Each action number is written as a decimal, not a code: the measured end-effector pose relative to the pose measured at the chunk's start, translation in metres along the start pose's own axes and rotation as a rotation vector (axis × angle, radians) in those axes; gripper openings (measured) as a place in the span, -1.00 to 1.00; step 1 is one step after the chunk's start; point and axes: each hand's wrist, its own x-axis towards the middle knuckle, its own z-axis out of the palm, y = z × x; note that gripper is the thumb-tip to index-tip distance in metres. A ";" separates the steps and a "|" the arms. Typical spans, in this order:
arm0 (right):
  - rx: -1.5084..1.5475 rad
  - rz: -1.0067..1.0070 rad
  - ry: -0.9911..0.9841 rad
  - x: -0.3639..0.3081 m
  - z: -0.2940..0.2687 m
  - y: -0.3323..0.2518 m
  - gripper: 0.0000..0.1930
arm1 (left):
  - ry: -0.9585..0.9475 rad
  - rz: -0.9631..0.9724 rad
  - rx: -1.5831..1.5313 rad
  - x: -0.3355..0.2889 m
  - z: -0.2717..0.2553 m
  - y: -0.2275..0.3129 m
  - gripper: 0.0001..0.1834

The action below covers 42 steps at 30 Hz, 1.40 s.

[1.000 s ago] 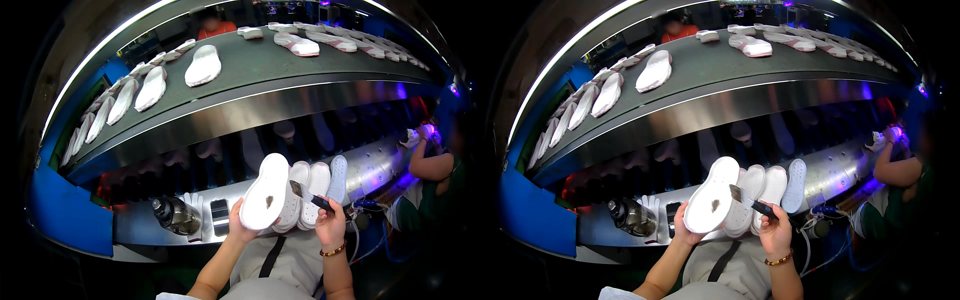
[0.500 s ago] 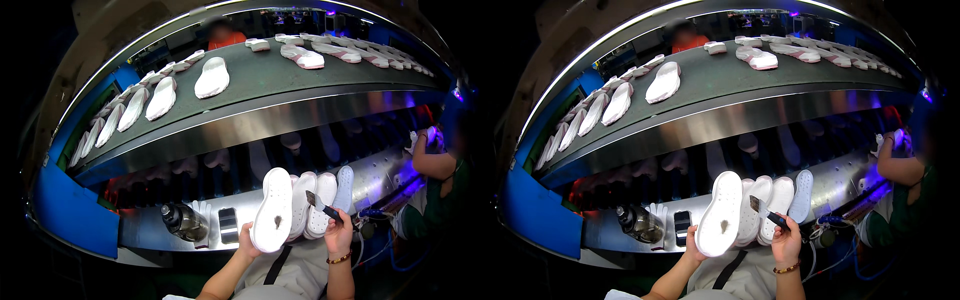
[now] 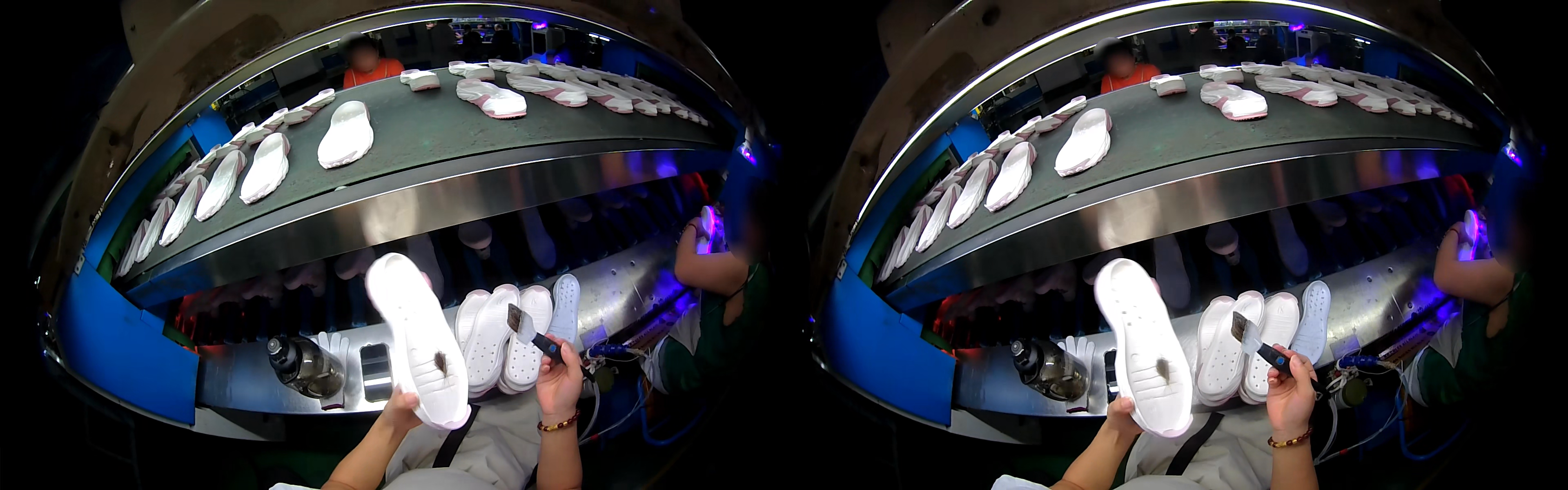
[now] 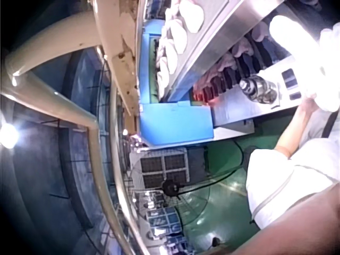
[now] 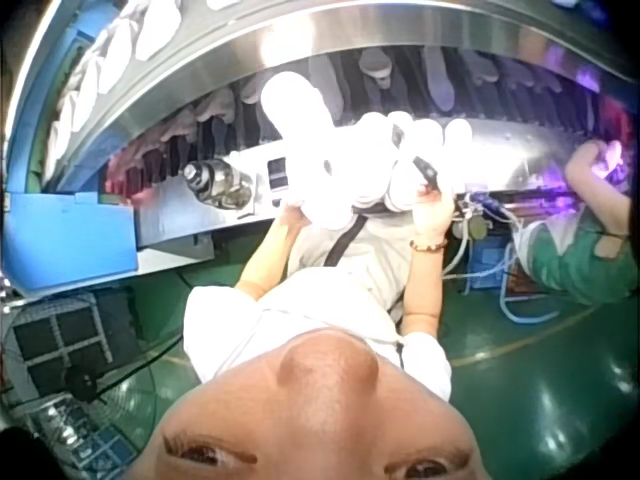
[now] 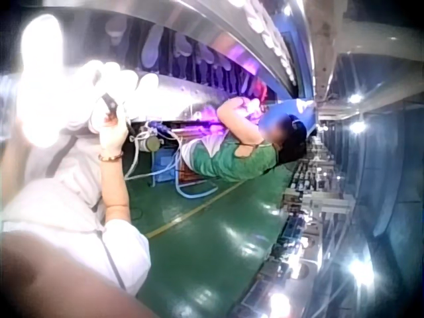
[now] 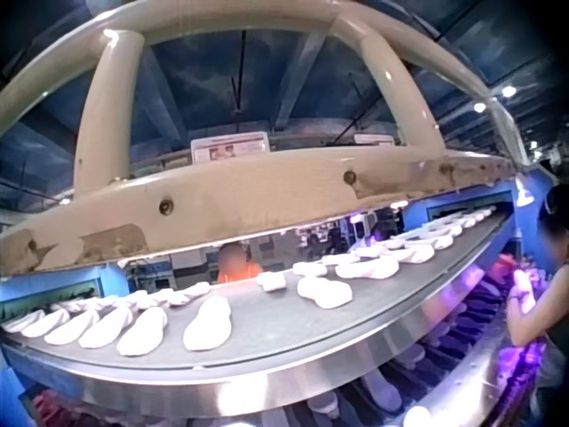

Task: The person paints the soles of white slippers using a brush. They repeatedly pick up slippers from a conveyor belt, apply paint to the sole, and place them back on the belt.

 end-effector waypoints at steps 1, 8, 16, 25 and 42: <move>-0.031 -0.064 -0.053 0.000 0.003 -0.001 -0.83 | 0.022 0.056 0.080 0.000 0.003 0.001 -0.13; -0.294 -0.755 -0.527 0.002 0.045 -0.027 -0.66 | 0.479 1.038 1.116 0.029 0.009 0.038 -0.14; -0.458 -1.289 -0.566 0.002 0.068 -0.043 -0.63 | 0.894 1.780 1.650 0.034 0.047 0.121 0.09; -0.455 -1.280 -0.627 0.002 0.070 -0.052 -0.64 | 0.904 1.826 1.425 0.044 0.060 0.114 0.07; -0.487 -1.256 -0.633 0.003 0.070 -0.060 -0.65 | 0.845 1.831 1.333 0.049 0.056 0.108 0.03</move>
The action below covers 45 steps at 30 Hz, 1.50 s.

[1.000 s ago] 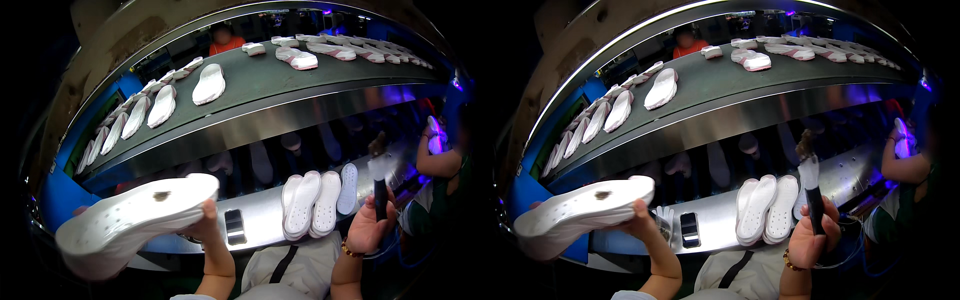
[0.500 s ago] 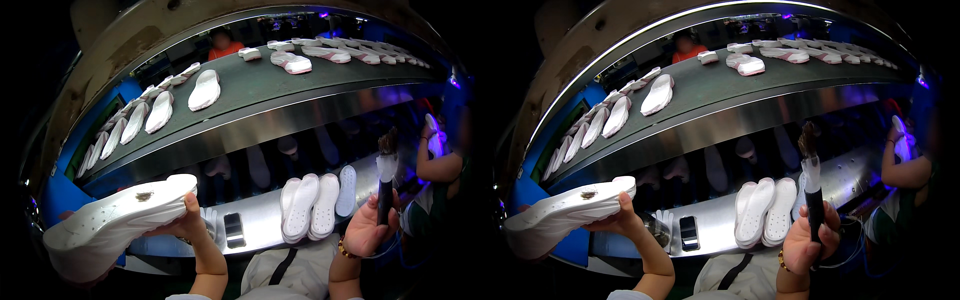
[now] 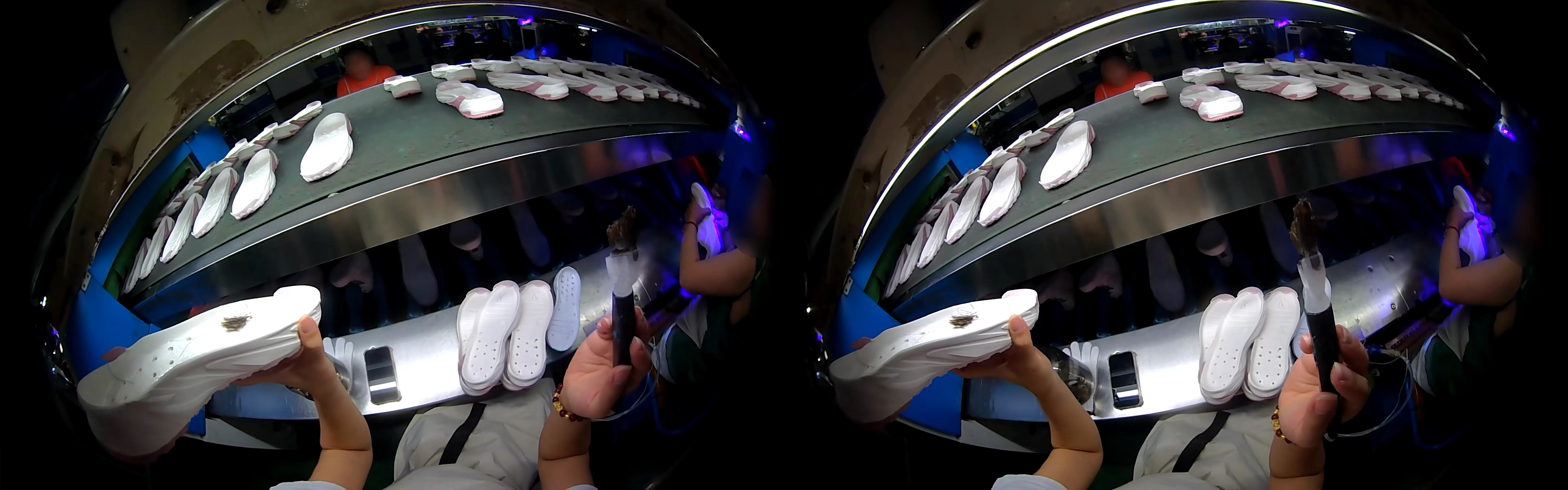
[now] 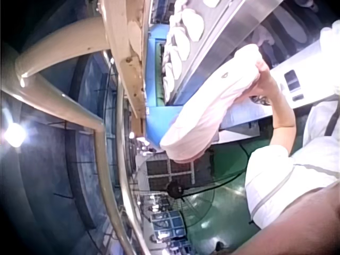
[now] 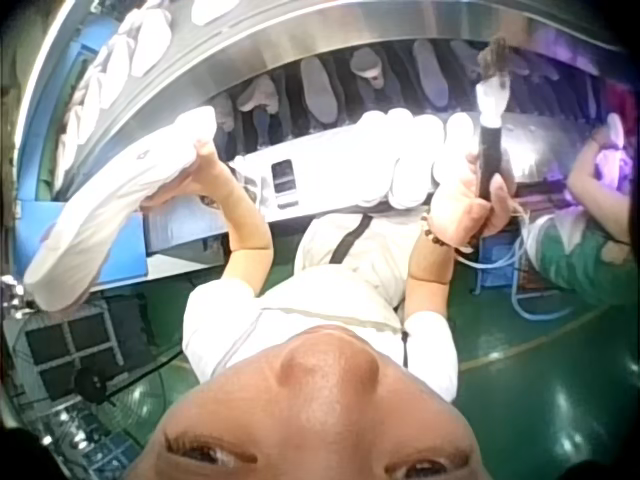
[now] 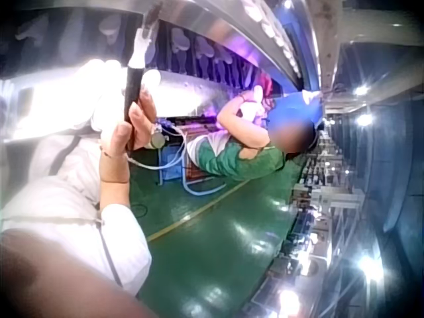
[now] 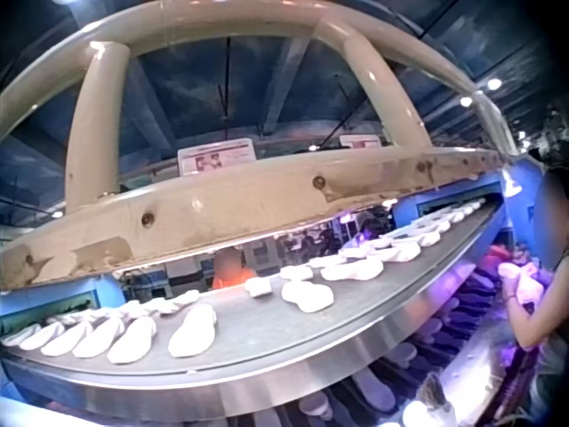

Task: The person paints the soles of white slippers using a brush. They repeatedly pick up slippers from a conveyor belt, apply paint to the sole, and place them back on the belt.

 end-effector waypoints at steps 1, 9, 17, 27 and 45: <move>-0.003 0.001 0.001 0.000 0.000 0.000 -0.65 | 0.001 0.002 -0.007 0.000 0.000 -0.001 0.03; -0.030 0.015 -0.010 -0.003 -0.003 0.002 -0.64 | 0.007 -0.026 -0.041 -0.004 0.003 0.003 0.01; -0.035 0.009 -0.016 -0.003 -0.007 0.003 -0.64 | -0.018 -0.043 0.004 -0.006 0.003 0.003 0.01; 0.050 0.175 -0.065 -0.010 0.001 0.006 -0.70 | -0.146 -0.236 0.081 -0.039 0.006 0.004 0.20; -0.079 0.575 -0.049 -0.030 -0.028 -0.002 -0.78 | -0.693 -1.163 -1.255 -0.078 -0.020 0.046 0.00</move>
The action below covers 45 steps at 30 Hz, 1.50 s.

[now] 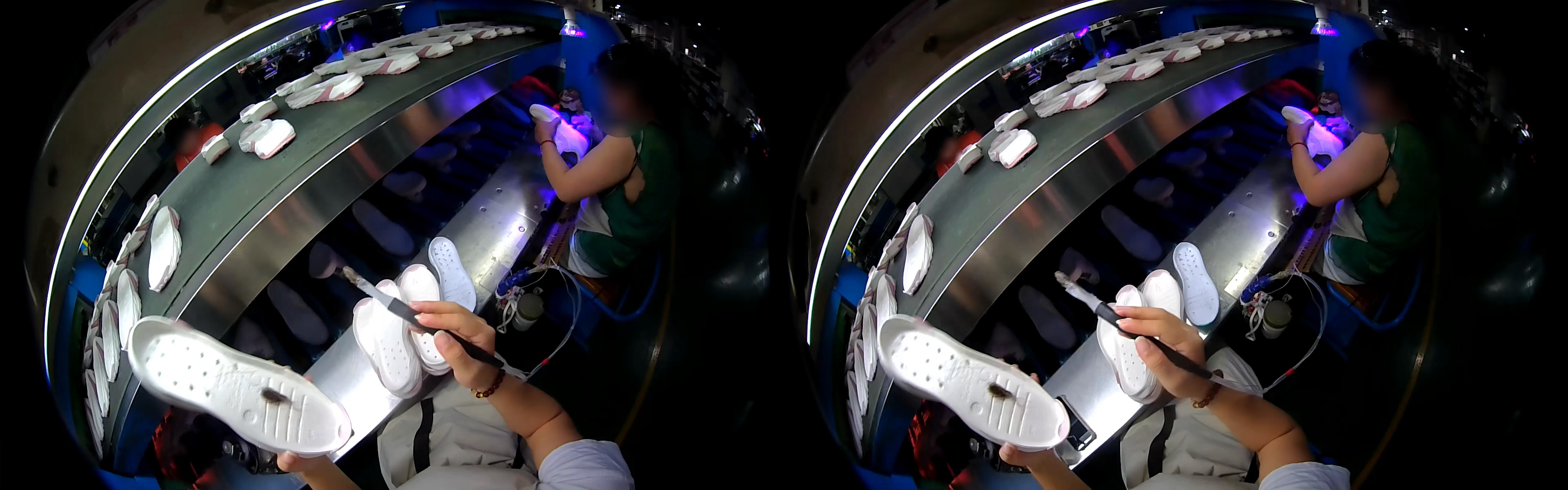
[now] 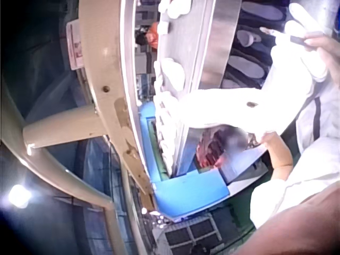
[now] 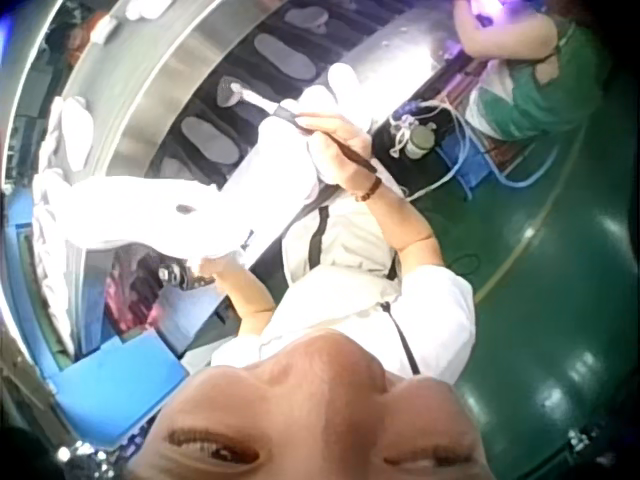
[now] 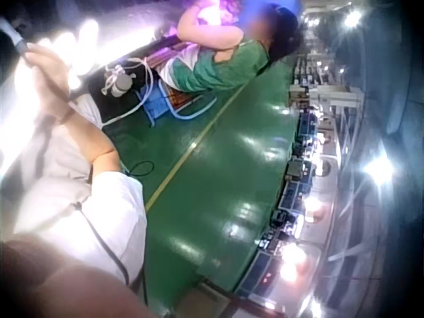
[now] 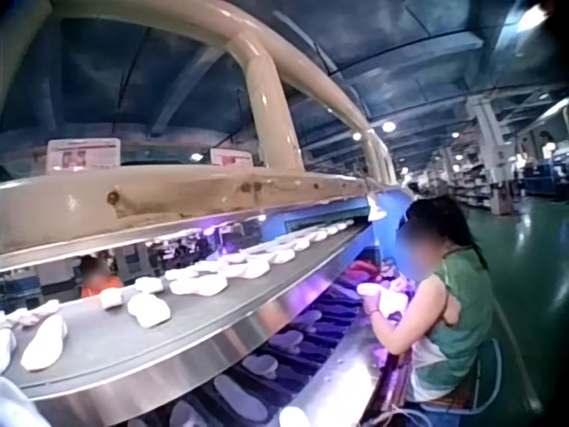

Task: The person paints the soles of white slippers using a brush. They repeatedly pick up slippers from a conveyor belt, apply paint to the sole, and place them back on the belt.

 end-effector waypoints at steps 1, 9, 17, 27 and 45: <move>-0.046 0.021 -0.001 -0.001 -0.002 0.002 -0.78 | -0.071 -0.036 -0.021 0.005 0.005 -0.001 0.00; 0.058 0.364 0.443 -0.025 -0.045 0.069 -0.79 | -0.071 -0.514 -0.560 -0.010 0.007 -0.025 0.04; 0.298 0.595 0.886 -0.050 -0.099 0.174 -0.73 | 0.082 -0.840 -0.786 -0.022 0.004 -0.060 -0.01; 0.570 0.772 1.106 -0.027 -0.093 0.223 -0.57 | 0.092 -0.839 -0.749 -0.023 -0.008 -0.062 -0.11; -0.004 0.766 -0.274 -0.022 -0.011 0.093 -0.86 | 0.147 -0.794 -0.602 -0.033 -0.024 -0.073 -0.21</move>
